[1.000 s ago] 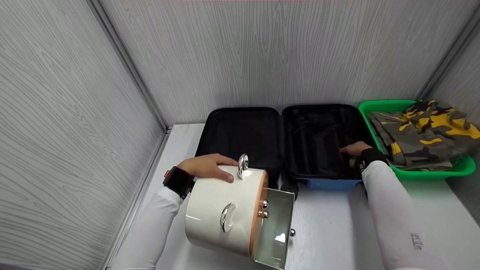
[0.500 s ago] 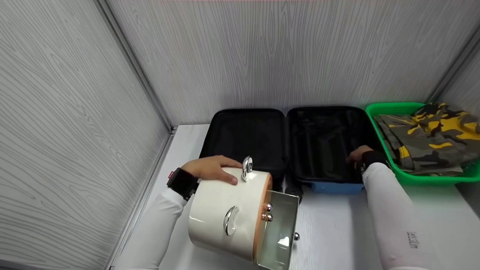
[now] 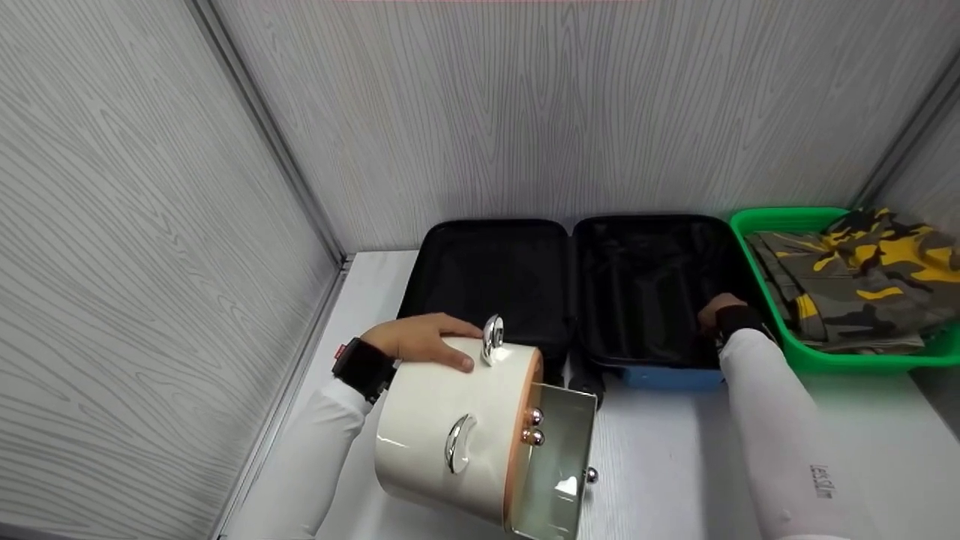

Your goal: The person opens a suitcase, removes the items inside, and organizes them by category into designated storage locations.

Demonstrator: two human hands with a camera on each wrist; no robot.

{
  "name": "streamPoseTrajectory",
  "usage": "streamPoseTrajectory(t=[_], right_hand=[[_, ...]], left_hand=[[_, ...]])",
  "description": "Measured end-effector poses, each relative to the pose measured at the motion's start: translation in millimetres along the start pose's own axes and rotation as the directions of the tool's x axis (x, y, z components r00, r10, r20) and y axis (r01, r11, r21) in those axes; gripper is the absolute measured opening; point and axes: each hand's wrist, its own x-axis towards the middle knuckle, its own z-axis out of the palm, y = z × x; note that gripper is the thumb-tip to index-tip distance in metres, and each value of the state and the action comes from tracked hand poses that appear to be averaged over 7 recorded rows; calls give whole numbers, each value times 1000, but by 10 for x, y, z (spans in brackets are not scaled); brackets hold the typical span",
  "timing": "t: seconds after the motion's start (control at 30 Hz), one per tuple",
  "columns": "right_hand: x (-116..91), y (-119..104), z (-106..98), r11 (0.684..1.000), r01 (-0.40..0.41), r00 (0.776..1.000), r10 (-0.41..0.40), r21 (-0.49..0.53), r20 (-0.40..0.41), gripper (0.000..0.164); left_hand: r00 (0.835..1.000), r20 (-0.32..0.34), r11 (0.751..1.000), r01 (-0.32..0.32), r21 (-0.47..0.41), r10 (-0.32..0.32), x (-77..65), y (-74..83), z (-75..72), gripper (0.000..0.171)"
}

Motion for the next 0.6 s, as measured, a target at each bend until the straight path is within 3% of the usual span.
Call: streamPoseTrajectory(t=[0.13,0.23,0.37,0.6], right_hand=[[107,73,-36,992,13,997,-3,127,-80,37],[160,36,-84,971,53,983,-10,233,-184,44],[74,-193,-165,934,153,960,-63,323,-272,49],[-224,-622,-209,866,326,928,-217,380,-302,47]], left_hand=[[1000,-3,1000,4,-3,-4,2,3,-7,66],[1000,-4,1000,9,-8,-9,6,-1,-10,65],[1000,-2,1000,13,13,-13,7,3,-20,65],[1000,-5,1000,5,6,-5,11,9,-20,63]])
